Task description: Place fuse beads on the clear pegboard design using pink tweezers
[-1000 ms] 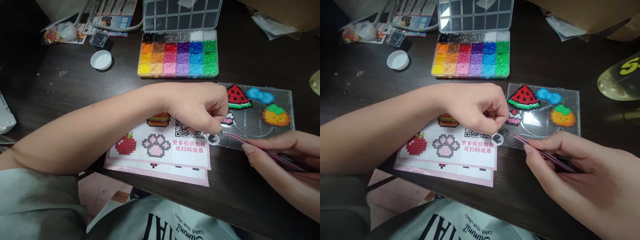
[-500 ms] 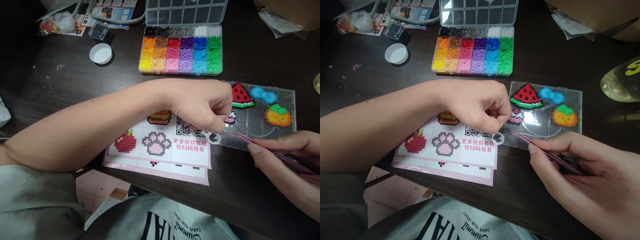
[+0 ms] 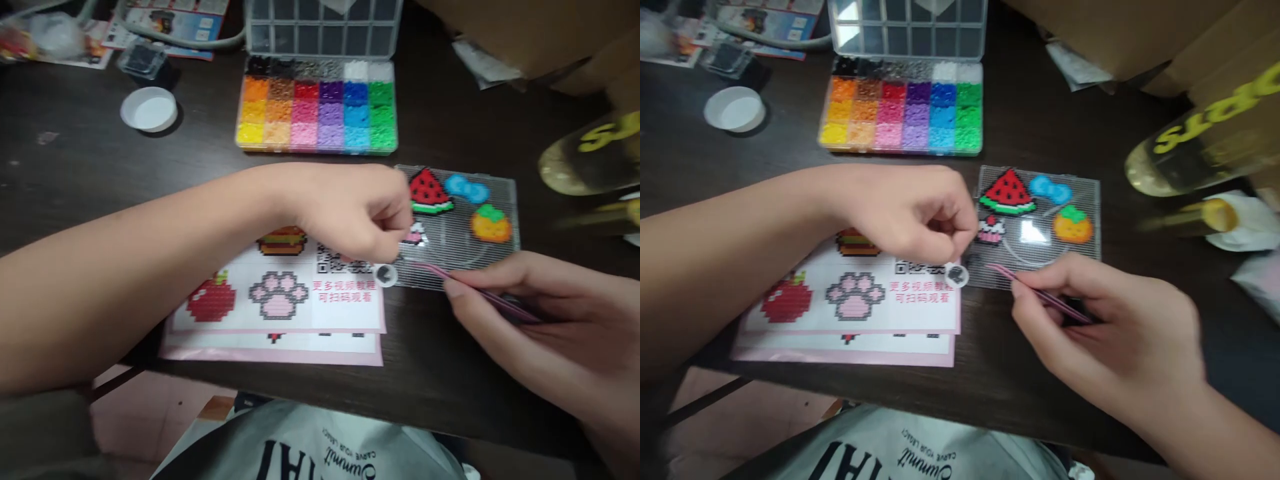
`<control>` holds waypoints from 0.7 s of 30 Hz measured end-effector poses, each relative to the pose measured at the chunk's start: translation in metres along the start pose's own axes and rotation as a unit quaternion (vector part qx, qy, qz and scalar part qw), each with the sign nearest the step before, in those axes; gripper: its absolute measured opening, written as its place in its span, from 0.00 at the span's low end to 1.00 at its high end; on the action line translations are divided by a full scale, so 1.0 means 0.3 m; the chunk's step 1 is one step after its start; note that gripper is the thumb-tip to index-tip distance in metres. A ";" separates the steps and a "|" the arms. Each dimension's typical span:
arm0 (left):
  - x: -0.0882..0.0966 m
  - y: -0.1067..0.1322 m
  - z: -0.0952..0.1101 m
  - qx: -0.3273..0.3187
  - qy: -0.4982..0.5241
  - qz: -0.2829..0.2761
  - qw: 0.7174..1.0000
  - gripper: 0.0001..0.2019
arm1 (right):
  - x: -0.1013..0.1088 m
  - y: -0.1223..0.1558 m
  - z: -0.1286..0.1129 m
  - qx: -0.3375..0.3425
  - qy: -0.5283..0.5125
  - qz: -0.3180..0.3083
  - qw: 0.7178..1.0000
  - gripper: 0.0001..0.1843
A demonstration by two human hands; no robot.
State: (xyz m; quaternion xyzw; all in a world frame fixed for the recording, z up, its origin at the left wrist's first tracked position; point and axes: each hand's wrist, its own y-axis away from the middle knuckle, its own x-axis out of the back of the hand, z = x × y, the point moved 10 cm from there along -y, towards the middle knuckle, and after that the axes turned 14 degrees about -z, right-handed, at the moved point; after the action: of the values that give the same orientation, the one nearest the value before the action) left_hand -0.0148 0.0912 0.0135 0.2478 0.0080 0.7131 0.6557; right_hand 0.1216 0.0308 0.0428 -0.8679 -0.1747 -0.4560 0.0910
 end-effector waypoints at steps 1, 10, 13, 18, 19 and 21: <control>0.001 0.001 0.000 0.008 -0.005 0.000 1.000 0.12 | -0.002 -0.007 -0.019 0.019 0.003 -0.003 1.000 0.04; -0.001 -0.002 -0.021 0.044 0.016 -0.006 0.999 0.14 | -0.011 -0.027 -0.041 0.020 -0.007 -0.004 1.000 0.06; -0.002 -0.001 -0.019 0.038 0.012 -0.006 0.999 0.14 | -0.015 -0.032 -0.047 0.025 -0.013 -0.014 1.000 0.06; -0.001 -0.001 -0.015 0.022 0.017 -0.004 1.000 0.14 | -0.016 -0.041 -0.060 0.031 0.011 -0.026 0.999 0.07; -0.001 -0.002 -0.015 0.019 0.018 -0.004 1.000 0.14 | -0.019 -0.043 -0.062 0.032 0.015 -0.030 0.999 0.07; -0.002 -0.004 -0.018 0.019 0.019 -0.005 1.000 0.14 | -0.019 -0.044 -0.063 0.034 0.013 -0.030 0.999 0.07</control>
State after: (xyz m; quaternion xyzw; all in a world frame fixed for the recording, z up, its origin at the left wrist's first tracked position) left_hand -0.0156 0.0926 0.0081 0.2466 0.0357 0.7144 0.6539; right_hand 0.0990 0.0358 0.0489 -0.8525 -0.2150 -0.4638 0.1090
